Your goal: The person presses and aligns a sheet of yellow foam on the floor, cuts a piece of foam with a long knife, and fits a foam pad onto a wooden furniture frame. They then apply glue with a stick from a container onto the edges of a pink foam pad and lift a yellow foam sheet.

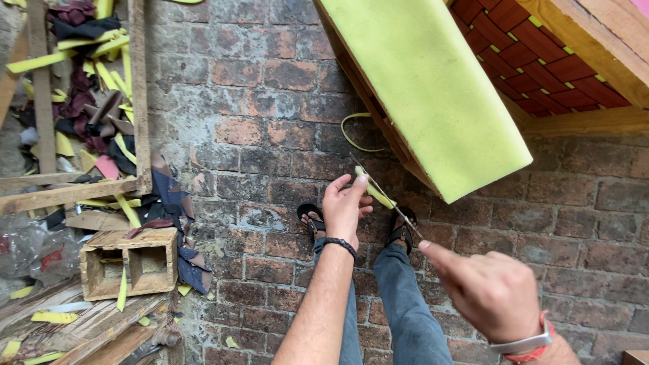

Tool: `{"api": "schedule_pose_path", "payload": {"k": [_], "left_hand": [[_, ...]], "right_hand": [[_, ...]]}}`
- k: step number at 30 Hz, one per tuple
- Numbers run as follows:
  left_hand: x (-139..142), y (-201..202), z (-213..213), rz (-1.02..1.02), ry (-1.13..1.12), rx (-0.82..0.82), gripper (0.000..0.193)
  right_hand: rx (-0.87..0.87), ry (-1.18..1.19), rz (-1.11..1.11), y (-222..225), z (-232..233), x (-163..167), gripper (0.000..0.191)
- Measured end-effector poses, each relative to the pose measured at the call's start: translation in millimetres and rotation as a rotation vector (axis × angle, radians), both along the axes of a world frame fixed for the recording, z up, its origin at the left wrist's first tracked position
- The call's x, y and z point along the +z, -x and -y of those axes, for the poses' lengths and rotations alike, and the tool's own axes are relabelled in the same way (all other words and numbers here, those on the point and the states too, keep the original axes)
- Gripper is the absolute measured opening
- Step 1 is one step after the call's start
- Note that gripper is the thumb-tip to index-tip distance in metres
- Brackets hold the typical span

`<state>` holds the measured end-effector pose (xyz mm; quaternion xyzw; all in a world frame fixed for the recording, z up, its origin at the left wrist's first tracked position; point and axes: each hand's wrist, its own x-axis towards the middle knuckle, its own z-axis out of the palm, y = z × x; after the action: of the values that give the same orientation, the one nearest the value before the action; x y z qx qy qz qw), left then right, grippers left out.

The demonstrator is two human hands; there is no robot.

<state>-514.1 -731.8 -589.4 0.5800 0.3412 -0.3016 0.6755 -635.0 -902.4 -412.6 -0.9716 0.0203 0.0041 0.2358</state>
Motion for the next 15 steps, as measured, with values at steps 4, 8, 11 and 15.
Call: {"api": "schedule_pose_path", "payload": {"k": [4, 8, 11, 15], "left_hand": [[13.2, 8.9, -11.1, -0.032, 0.079, 0.049, 0.045], [63.5, 21.9, -23.9, -0.018, 0.229, 0.128, 0.031], [136.3, 32.5, -40.1, 0.051, 0.179, 0.07, 0.024], [252.5, 64.8, -59.9, 0.184, 0.082, -0.015, 0.023]], "right_hand": [[0.135, -0.049, 0.061, 13.8, -8.5, 29.2, 0.033], [0.162, -0.063, 0.152, 31.5, -3.8, 84.7, 0.029], [0.073, -0.103, 0.201, 47.5, 1.2, 141.6, 0.029], [-0.128, -0.331, 0.227, 84.2, 3.7, 226.2, 0.031]]}}
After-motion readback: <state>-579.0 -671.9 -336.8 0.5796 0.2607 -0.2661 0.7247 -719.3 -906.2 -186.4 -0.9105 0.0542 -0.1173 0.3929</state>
